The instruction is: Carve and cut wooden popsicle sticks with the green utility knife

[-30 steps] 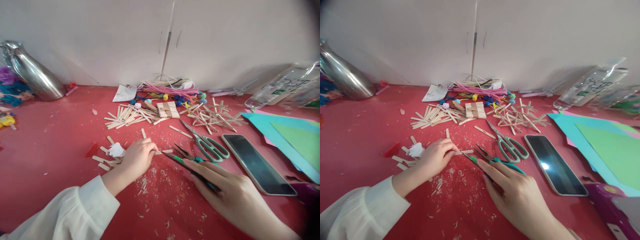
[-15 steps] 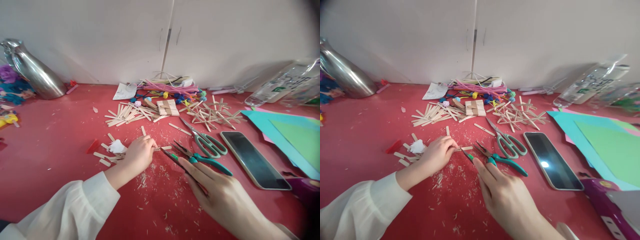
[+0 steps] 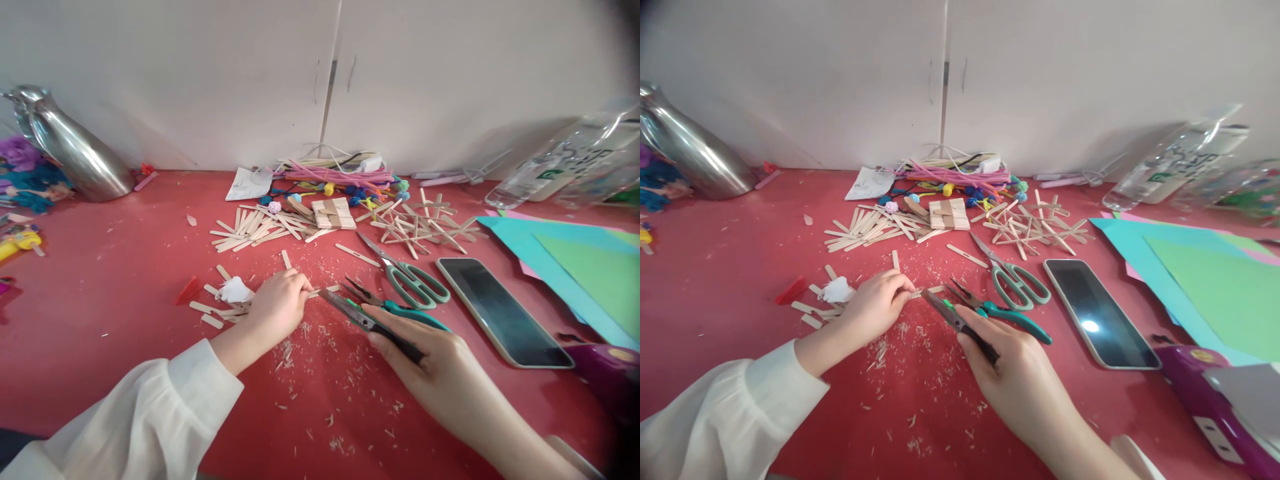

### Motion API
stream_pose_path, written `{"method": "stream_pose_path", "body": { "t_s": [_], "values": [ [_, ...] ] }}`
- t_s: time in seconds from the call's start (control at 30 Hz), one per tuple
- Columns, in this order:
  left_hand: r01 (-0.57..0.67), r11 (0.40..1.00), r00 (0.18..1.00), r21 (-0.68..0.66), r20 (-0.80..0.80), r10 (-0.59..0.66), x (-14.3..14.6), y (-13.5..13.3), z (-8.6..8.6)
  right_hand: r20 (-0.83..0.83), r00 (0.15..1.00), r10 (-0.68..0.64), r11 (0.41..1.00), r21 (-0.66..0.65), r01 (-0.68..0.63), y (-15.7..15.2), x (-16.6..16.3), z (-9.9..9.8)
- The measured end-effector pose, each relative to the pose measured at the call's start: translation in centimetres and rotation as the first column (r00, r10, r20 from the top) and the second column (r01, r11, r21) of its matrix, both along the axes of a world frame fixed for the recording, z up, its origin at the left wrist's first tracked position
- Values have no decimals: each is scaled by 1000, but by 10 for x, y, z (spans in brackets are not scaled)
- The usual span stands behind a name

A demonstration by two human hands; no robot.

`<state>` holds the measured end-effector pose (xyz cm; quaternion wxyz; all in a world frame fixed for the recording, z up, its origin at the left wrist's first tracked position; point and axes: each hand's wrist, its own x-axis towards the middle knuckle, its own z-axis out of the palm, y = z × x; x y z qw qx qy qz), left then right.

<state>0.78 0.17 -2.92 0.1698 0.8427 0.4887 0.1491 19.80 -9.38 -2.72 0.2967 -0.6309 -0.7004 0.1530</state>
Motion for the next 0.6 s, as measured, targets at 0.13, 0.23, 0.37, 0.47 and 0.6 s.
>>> {"method": "stream_pose_path", "body": {
  "t_s": [0.13, 0.23, 0.37, 0.47, 0.6],
  "values": [
    [1, 1000, 1000, -3, 9, -1, -1, 0, 0, 34, 999, 23, 994, 101, -26, -6, -4, -4],
    [9, 1000, 1000, -6, 9, -9, -2, 1, -1, 89, 995, 53, 981, 181, -69, -8, -5, -8],
    [22, 1000, 1000, -8, -2, -22, -2, 1, -2, 180, 982, 47, 961, 259, -94, -7, -6, -11],
    [26, 1000, 1000, -6, -13, -26, -1, 0, -2, 298, 954, 37, 926, 348, -145, -8, -9, -12],
    [16, 1000, 1000, -6, -6, -16, 0, 1, -1, 488, 873, 1, 880, 414, -233, -13, -15, -13]
  ]
}}
